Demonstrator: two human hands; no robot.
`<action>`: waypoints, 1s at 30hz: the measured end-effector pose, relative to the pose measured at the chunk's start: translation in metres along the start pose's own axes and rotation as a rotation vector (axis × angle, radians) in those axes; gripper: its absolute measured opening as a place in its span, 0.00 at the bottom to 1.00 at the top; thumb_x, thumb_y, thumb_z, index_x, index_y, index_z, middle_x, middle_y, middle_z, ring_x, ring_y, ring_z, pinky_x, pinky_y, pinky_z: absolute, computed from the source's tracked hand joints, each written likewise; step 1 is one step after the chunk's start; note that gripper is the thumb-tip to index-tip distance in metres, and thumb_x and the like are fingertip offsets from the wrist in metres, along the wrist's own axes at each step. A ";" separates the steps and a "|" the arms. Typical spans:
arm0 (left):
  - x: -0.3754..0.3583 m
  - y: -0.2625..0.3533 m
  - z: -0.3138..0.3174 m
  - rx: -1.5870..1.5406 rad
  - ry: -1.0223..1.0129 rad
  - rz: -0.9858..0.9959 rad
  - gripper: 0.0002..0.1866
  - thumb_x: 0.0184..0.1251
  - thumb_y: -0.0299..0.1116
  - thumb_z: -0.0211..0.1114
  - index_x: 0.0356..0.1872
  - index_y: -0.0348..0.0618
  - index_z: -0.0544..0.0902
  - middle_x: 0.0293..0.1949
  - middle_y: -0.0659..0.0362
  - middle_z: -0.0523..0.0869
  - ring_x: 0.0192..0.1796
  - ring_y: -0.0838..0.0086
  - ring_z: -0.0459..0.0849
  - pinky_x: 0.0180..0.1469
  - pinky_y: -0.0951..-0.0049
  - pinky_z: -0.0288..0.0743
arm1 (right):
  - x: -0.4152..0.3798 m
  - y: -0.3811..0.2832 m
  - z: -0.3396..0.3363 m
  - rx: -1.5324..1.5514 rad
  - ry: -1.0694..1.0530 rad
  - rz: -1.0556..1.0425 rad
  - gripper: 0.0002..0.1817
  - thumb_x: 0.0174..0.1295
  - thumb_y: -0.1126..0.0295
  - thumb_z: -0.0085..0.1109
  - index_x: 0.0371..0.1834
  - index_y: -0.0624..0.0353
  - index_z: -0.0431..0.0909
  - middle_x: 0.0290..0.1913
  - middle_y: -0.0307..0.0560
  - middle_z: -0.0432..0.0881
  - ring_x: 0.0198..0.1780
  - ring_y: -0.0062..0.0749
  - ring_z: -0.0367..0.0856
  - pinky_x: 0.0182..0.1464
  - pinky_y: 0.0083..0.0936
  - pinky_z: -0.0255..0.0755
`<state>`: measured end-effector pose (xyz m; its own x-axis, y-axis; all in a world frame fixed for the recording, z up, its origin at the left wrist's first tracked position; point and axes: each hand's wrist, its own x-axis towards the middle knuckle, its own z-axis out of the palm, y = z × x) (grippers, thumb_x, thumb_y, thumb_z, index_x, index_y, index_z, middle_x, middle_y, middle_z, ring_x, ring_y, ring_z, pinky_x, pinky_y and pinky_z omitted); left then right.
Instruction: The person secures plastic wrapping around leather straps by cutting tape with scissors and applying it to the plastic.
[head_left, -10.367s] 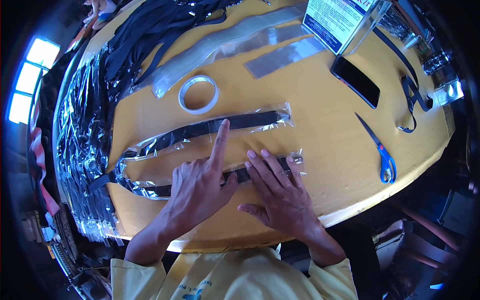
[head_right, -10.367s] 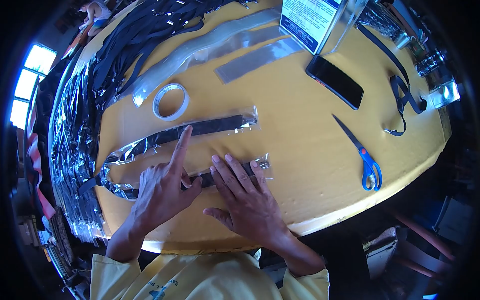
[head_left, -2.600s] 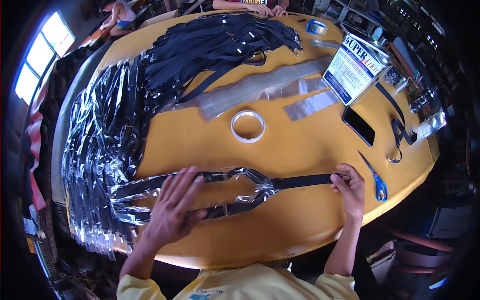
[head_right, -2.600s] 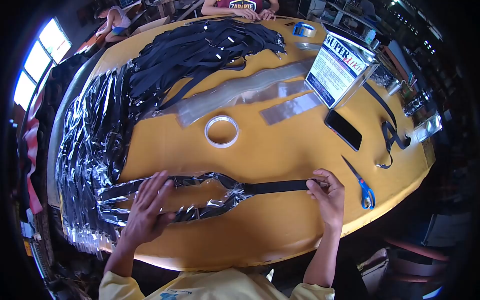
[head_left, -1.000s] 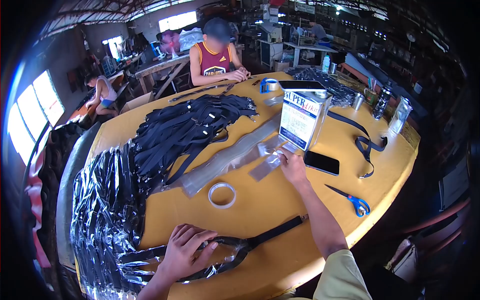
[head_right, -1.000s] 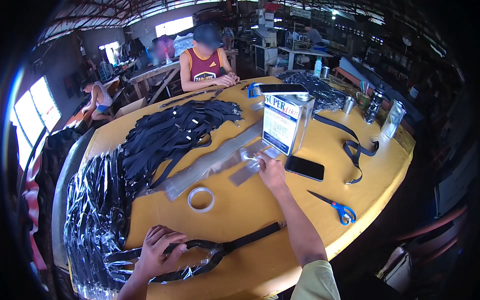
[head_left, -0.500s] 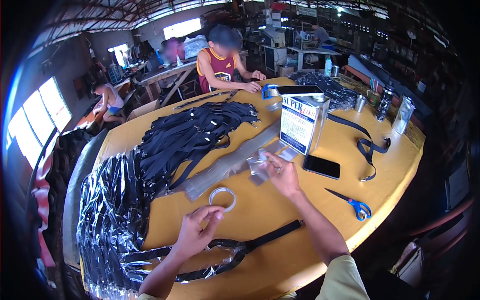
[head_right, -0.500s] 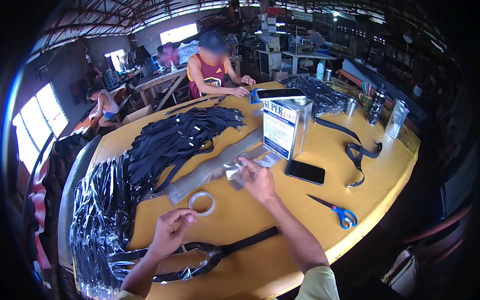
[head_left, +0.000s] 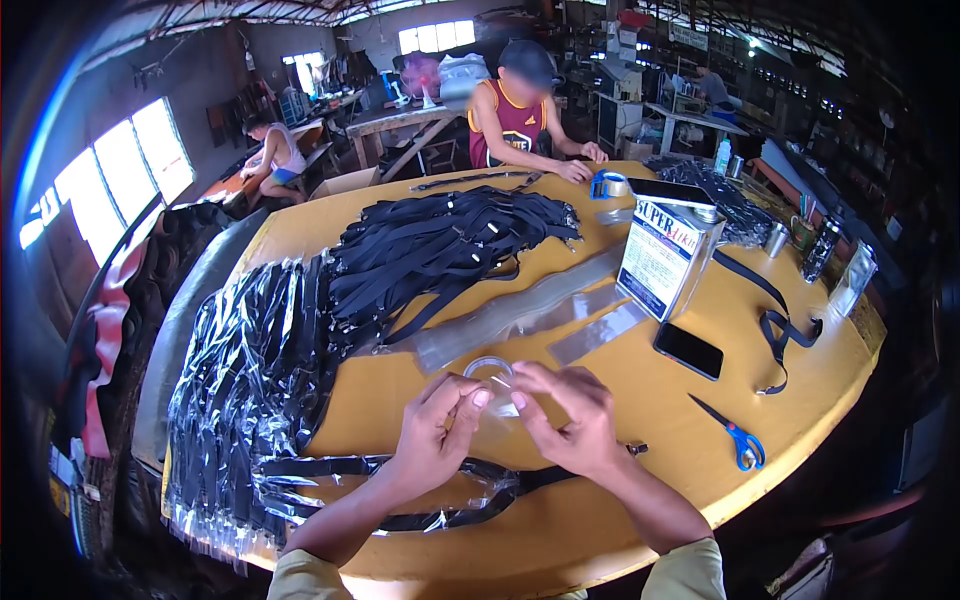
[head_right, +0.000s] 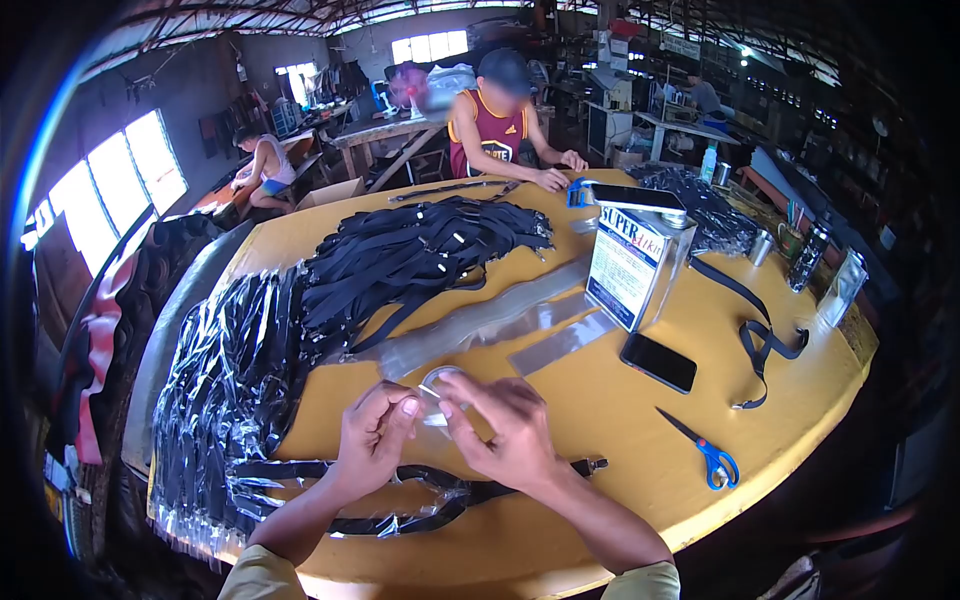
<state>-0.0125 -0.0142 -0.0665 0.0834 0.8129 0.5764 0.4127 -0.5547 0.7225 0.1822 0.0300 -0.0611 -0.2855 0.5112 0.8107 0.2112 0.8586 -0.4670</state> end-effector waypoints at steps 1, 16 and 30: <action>0.000 0.004 -0.002 -0.001 0.001 -0.006 0.07 0.77 0.28 0.63 0.43 0.33 0.82 0.33 0.54 0.82 0.28 0.75 0.78 0.31 0.72 0.73 | 0.003 -0.003 -0.002 0.119 -0.002 0.054 0.23 0.61 0.78 0.68 0.61 0.68 0.79 0.45 0.52 0.90 0.46 0.37 0.90 0.51 0.32 0.80; -0.006 0.015 -0.012 0.142 -0.067 0.128 0.09 0.78 0.29 0.60 0.37 0.34 0.81 0.26 0.53 0.78 0.26 0.64 0.79 0.27 0.68 0.70 | -0.003 0.002 -0.006 0.672 -0.307 0.352 0.20 0.67 0.78 0.67 0.62 0.62 0.77 0.40 0.39 0.87 0.46 0.20 0.84 0.52 0.24 0.74; -0.004 0.011 0.005 -0.106 -0.243 0.087 0.19 0.79 0.41 0.59 0.29 0.37 0.80 0.23 0.53 0.78 0.26 0.61 0.81 0.30 0.64 0.72 | -0.009 -0.001 -0.090 0.682 -0.173 0.452 0.17 0.66 0.80 0.67 0.58 0.63 0.80 0.36 0.38 0.83 0.32 0.14 0.77 0.34 0.16 0.70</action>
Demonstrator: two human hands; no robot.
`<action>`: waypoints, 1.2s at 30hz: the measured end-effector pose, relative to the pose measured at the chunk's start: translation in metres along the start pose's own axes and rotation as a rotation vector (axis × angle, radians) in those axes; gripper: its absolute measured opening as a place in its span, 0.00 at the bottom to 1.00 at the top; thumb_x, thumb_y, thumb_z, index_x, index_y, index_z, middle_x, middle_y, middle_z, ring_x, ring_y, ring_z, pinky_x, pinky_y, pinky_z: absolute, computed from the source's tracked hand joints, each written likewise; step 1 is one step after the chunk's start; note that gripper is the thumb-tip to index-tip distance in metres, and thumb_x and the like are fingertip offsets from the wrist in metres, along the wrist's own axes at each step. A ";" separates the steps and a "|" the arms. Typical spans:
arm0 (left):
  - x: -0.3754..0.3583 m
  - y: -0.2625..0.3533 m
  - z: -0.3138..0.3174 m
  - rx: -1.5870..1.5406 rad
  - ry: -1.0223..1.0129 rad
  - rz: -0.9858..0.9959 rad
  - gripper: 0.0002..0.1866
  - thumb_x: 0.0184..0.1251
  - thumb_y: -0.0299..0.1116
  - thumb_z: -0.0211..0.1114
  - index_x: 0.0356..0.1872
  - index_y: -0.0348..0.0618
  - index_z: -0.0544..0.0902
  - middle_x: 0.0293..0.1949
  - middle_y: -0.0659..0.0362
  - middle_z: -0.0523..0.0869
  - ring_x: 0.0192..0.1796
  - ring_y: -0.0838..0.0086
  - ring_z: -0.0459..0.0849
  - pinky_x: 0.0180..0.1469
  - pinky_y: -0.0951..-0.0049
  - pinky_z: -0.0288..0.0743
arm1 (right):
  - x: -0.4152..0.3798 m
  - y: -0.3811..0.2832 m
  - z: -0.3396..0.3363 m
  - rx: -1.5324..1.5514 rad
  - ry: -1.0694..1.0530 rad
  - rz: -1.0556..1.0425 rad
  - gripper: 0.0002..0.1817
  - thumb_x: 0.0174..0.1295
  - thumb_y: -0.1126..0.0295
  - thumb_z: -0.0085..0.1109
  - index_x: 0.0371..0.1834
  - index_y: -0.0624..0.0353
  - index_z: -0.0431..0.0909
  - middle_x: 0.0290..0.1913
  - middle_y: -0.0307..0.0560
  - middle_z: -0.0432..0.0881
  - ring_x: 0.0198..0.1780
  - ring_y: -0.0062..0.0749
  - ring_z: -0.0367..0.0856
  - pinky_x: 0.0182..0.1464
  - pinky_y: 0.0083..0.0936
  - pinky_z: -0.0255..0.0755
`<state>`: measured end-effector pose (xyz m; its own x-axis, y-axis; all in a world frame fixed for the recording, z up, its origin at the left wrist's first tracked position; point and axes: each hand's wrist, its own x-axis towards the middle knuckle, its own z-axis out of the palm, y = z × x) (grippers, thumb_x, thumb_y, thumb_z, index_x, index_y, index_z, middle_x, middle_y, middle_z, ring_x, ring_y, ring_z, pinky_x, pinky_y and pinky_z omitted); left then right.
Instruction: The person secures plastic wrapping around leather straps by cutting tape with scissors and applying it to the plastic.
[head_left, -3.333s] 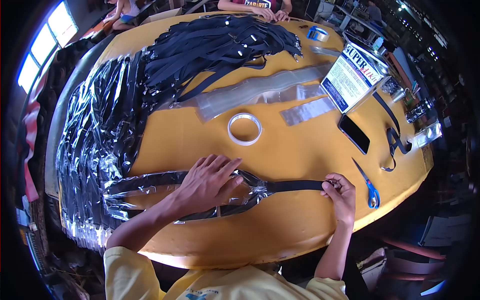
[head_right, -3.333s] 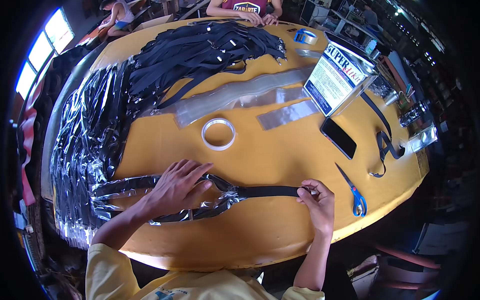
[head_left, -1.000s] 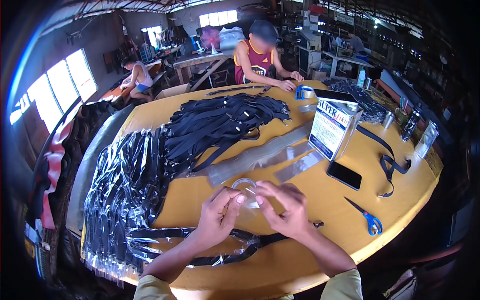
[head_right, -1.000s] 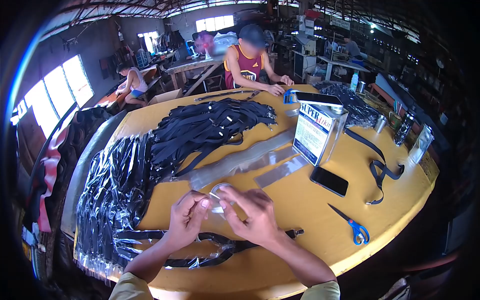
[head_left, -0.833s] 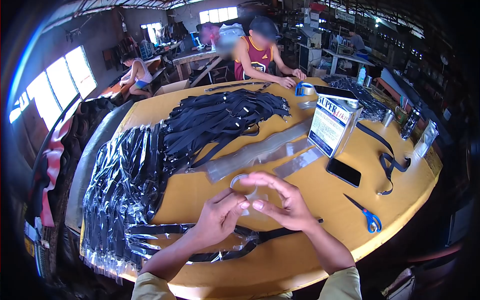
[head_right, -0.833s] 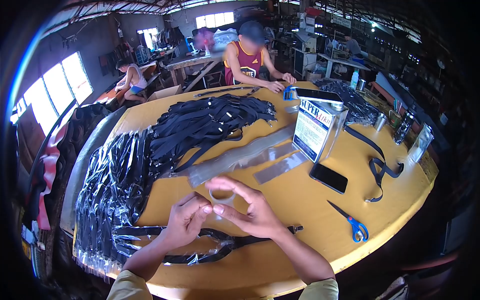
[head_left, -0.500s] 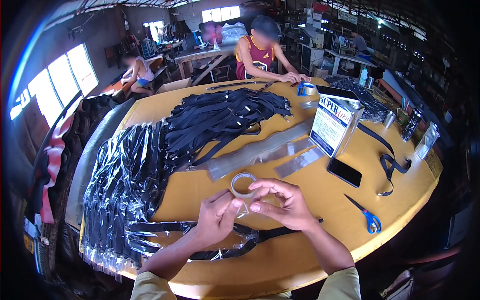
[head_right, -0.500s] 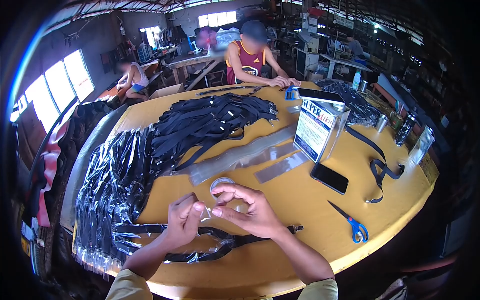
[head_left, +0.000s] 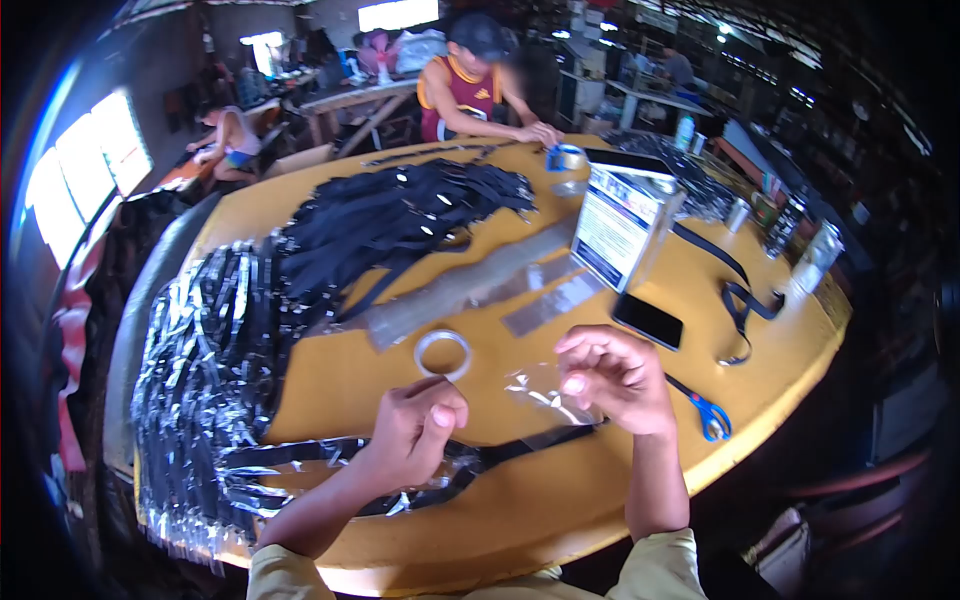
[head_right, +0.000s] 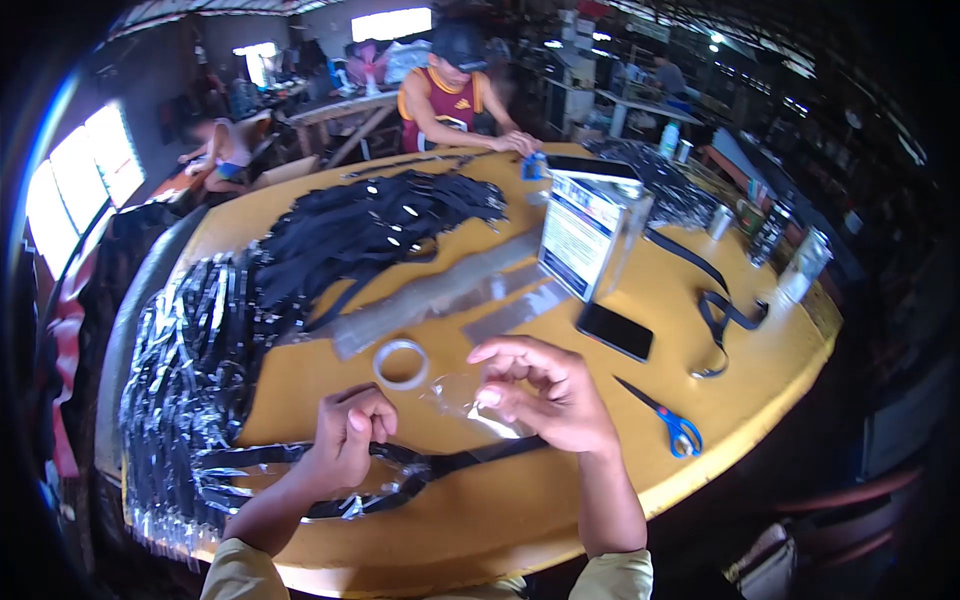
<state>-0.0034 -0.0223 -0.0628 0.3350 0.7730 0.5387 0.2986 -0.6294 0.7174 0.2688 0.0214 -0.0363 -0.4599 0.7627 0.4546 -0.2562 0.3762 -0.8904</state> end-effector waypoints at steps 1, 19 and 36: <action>0.006 0.005 0.007 -0.040 -0.018 -0.002 0.19 0.79 0.41 0.59 0.29 0.37 0.80 0.23 0.53 0.78 0.26 0.61 0.81 0.30 0.64 0.72 | -0.011 -0.003 -0.011 -0.003 0.036 -0.018 0.16 0.66 0.81 0.66 0.57 0.64 0.80 0.35 0.38 0.83 0.32 0.15 0.77 0.34 0.16 0.70; 0.033 -0.051 0.164 0.418 -0.474 0.095 0.16 0.71 0.41 0.66 0.47 0.38 0.76 0.48 0.49 0.82 0.48 0.55 0.85 0.48 0.54 0.81 | -0.130 0.016 -0.106 -0.196 0.343 0.344 0.17 0.62 0.80 0.70 0.55 0.62 0.83 0.36 0.38 0.84 0.37 0.18 0.81 0.41 0.17 0.75; 0.030 0.008 0.091 -0.211 -0.331 -0.031 0.10 0.74 0.31 0.65 0.50 0.41 0.76 0.38 0.52 0.89 0.40 0.58 0.90 0.38 0.62 0.80 | -0.122 0.033 -0.068 0.414 0.224 0.214 0.24 0.57 0.76 0.75 0.57 0.64 0.78 0.32 0.40 0.81 0.31 0.21 0.77 0.31 0.19 0.64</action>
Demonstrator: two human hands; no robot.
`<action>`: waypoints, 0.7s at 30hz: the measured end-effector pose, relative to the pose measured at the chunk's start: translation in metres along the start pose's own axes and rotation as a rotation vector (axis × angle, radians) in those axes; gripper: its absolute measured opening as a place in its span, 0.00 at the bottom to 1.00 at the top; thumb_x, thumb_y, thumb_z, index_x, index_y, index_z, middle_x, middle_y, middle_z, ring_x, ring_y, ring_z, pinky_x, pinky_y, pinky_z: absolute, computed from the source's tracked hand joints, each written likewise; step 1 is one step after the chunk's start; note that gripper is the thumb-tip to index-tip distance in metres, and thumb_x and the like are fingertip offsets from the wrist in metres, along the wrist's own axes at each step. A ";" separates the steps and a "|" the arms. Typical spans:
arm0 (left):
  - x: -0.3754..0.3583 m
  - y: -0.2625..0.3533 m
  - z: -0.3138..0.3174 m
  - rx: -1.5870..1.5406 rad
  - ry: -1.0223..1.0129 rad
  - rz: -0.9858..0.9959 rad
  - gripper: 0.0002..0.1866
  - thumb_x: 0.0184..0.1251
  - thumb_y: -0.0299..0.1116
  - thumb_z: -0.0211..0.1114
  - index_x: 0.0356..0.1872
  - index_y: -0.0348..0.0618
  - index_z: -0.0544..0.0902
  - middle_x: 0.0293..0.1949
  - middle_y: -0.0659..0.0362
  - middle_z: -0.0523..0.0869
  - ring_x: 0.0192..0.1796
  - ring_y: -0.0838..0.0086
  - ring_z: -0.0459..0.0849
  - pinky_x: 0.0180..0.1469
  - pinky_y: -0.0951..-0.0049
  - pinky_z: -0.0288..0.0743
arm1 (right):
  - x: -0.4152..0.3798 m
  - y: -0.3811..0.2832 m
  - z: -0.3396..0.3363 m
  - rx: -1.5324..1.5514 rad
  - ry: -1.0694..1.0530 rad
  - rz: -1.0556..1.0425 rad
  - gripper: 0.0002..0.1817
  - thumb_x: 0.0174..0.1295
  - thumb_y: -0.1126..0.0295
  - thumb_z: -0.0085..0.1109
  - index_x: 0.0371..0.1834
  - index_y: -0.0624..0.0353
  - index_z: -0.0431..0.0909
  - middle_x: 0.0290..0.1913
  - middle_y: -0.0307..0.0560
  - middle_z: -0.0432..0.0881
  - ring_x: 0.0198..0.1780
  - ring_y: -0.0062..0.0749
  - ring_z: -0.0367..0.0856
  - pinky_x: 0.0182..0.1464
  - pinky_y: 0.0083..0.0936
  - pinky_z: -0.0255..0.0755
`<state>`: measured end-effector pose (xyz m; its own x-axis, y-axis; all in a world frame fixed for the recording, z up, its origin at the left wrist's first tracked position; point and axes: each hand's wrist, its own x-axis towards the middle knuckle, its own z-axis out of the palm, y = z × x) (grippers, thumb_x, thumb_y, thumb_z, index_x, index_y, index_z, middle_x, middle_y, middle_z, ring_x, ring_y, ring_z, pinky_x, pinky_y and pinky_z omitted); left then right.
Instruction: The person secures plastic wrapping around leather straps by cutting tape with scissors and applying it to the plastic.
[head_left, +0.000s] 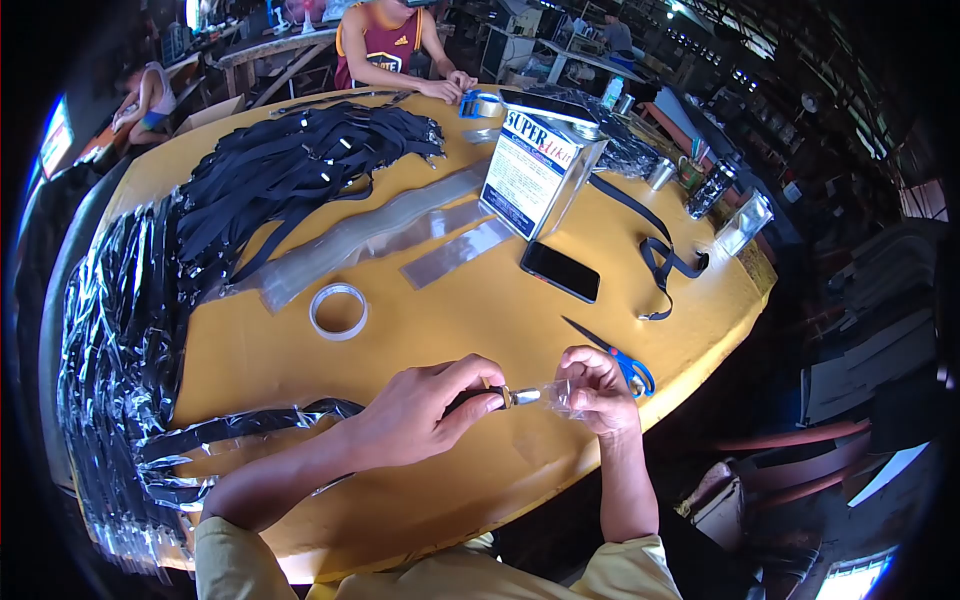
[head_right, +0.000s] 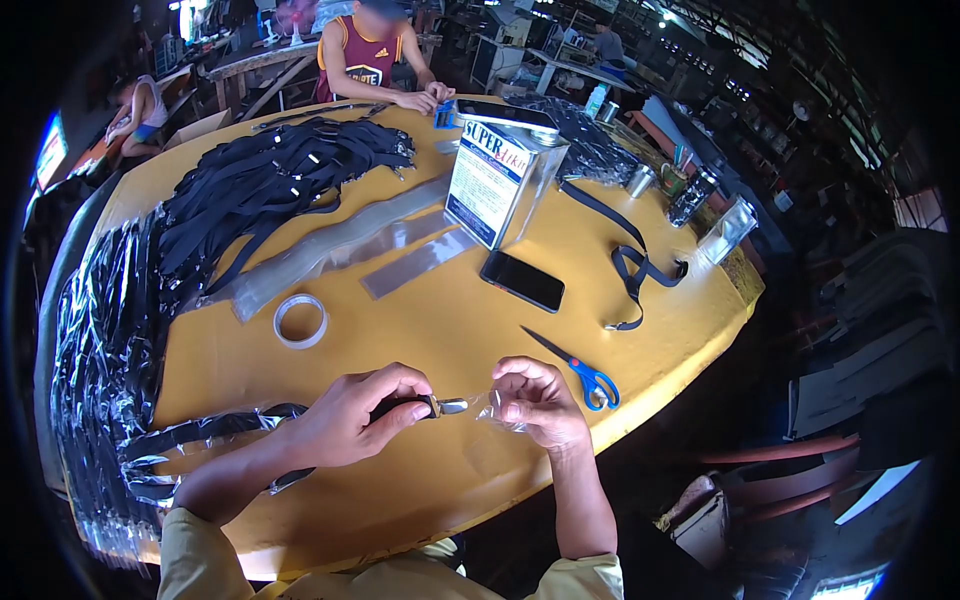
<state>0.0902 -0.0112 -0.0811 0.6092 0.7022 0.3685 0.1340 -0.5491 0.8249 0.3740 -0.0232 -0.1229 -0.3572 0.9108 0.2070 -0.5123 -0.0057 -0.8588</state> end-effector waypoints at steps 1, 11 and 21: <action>-0.001 0.000 0.000 0.014 0.002 0.019 0.10 0.73 0.31 0.65 0.50 0.42 0.77 0.39 0.52 0.89 0.39 0.58 0.90 0.38 0.62 0.80 | 0.000 -0.002 0.003 -0.026 -0.013 0.027 0.24 0.57 0.76 0.75 0.57 0.64 0.79 0.32 0.40 0.81 0.30 0.21 0.76 0.31 0.19 0.64; -0.007 0.004 -0.002 0.078 -0.053 0.036 0.10 0.73 0.33 0.66 0.49 0.42 0.78 0.39 0.53 0.88 0.37 0.56 0.88 0.38 0.60 0.80 | 0.009 -0.026 0.030 -0.555 -0.133 0.220 0.20 0.61 0.73 0.75 0.56 0.58 0.82 0.34 0.38 0.85 0.31 0.14 0.78 0.30 0.14 0.66; -0.009 0.006 -0.005 -0.085 -0.101 -0.051 0.11 0.75 0.30 0.65 0.51 0.35 0.78 0.41 0.50 0.90 0.44 0.65 0.91 0.47 0.66 0.82 | 0.013 -0.036 0.054 -0.543 -0.058 0.268 0.19 0.61 0.80 0.72 0.56 0.62 0.82 0.40 0.44 0.90 0.43 0.23 0.88 0.48 0.21 0.83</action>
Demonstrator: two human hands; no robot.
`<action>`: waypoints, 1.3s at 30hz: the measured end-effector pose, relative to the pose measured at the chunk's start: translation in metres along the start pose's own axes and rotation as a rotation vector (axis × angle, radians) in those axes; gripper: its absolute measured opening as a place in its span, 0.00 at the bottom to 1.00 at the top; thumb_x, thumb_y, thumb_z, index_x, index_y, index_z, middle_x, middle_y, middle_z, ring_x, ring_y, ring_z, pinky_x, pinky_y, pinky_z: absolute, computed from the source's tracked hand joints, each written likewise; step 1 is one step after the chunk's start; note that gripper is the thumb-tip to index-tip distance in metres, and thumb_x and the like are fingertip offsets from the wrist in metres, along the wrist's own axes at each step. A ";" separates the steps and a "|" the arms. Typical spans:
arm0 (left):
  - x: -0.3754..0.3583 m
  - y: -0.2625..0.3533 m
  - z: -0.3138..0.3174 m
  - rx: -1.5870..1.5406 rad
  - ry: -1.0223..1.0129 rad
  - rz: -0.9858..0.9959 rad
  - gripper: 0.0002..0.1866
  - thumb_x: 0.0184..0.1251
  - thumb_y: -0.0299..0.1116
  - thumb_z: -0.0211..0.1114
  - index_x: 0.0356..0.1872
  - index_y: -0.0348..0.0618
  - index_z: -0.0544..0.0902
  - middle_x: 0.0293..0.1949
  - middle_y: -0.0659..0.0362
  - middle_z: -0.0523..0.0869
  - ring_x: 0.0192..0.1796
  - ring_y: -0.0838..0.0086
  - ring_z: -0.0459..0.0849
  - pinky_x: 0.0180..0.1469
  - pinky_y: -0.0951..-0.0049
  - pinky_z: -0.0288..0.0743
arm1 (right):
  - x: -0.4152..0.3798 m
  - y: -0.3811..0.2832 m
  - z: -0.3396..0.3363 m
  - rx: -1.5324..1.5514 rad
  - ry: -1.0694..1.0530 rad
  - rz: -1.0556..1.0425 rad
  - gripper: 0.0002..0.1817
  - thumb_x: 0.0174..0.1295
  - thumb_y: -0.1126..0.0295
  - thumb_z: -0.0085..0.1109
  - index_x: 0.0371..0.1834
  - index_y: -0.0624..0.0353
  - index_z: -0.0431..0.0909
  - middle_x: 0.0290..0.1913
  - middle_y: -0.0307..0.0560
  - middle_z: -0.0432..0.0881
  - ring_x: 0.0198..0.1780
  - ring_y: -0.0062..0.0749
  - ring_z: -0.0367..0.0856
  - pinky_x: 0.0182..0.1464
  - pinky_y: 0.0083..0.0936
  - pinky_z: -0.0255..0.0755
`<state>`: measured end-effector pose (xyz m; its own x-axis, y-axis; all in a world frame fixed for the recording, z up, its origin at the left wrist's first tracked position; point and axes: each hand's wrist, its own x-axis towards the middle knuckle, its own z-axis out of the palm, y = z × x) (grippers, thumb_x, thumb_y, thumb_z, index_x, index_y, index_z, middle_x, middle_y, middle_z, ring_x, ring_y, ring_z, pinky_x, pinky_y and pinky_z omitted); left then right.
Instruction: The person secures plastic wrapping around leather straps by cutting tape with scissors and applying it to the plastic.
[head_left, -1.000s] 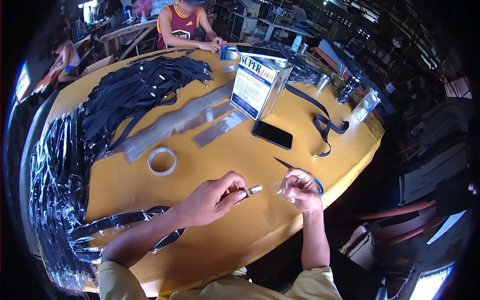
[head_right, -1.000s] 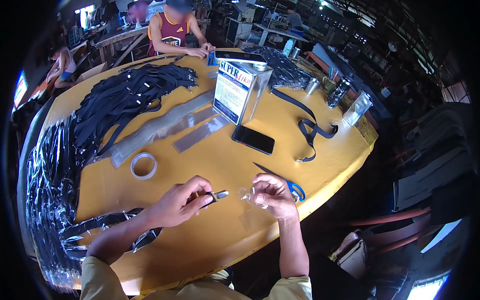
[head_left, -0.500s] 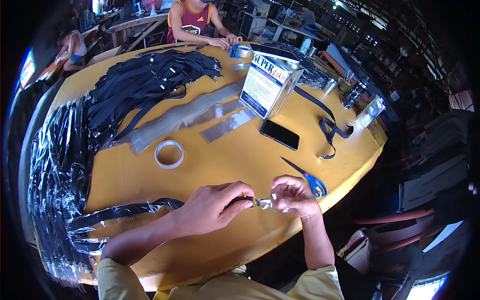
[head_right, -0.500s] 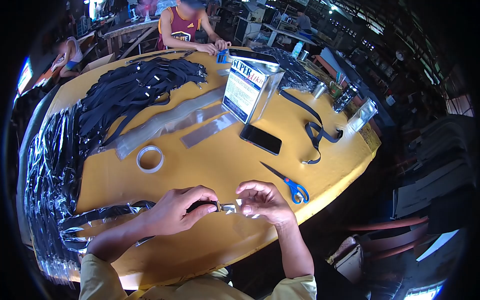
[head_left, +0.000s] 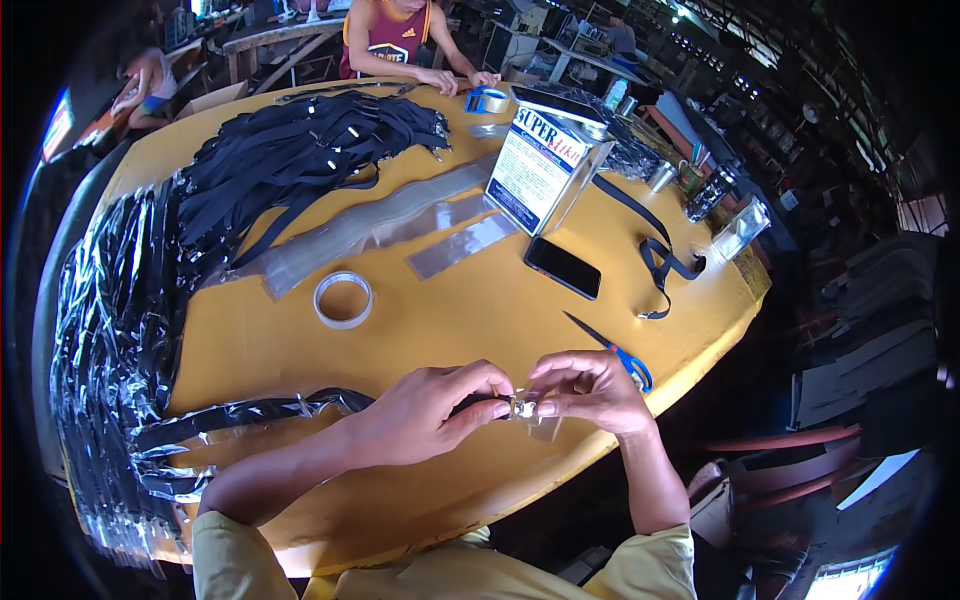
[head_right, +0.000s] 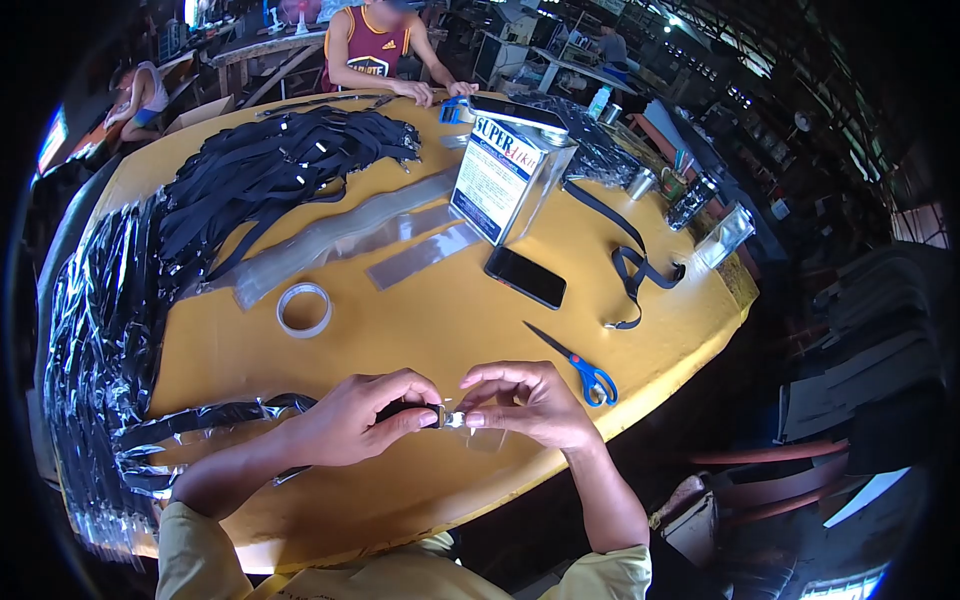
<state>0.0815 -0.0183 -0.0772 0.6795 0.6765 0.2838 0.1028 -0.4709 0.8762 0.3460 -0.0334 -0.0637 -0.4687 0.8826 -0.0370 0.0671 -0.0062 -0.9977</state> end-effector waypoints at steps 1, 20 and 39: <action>0.000 0.000 0.000 -0.022 -0.005 -0.001 0.11 0.75 0.30 0.65 0.51 0.35 0.78 0.41 0.50 0.90 0.44 0.65 0.91 0.48 0.66 0.82 | 0.001 0.002 0.002 0.019 0.012 0.017 0.20 0.61 0.79 0.72 0.57 0.62 0.82 0.40 0.45 0.90 0.43 0.23 0.88 0.47 0.21 0.82; -0.006 -0.007 0.002 -0.040 0.062 0.069 0.14 0.75 0.30 0.63 0.54 0.41 0.70 0.39 0.51 0.90 0.41 0.56 0.90 0.42 0.61 0.78 | 0.008 -0.006 0.007 0.111 -0.026 0.096 0.26 0.61 0.80 0.72 0.63 0.63 0.76 0.43 0.52 0.89 0.46 0.28 0.89 0.53 0.24 0.84; -0.012 -0.006 -0.010 0.118 -0.235 -0.013 0.13 0.80 0.39 0.58 0.39 0.39 0.79 0.22 0.54 0.75 0.24 0.61 0.77 0.31 0.59 0.68 | 0.019 -0.016 0.009 -0.098 -0.172 0.145 0.30 0.57 0.75 0.77 0.63 0.61 0.76 0.40 0.48 0.89 0.44 0.26 0.89 0.51 0.24 0.81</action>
<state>0.0657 -0.0181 -0.0823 0.8265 0.5391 0.1622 0.1872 -0.5350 0.8239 0.3285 -0.0207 -0.0495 -0.5906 0.7827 -0.1965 0.2254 -0.0738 -0.9715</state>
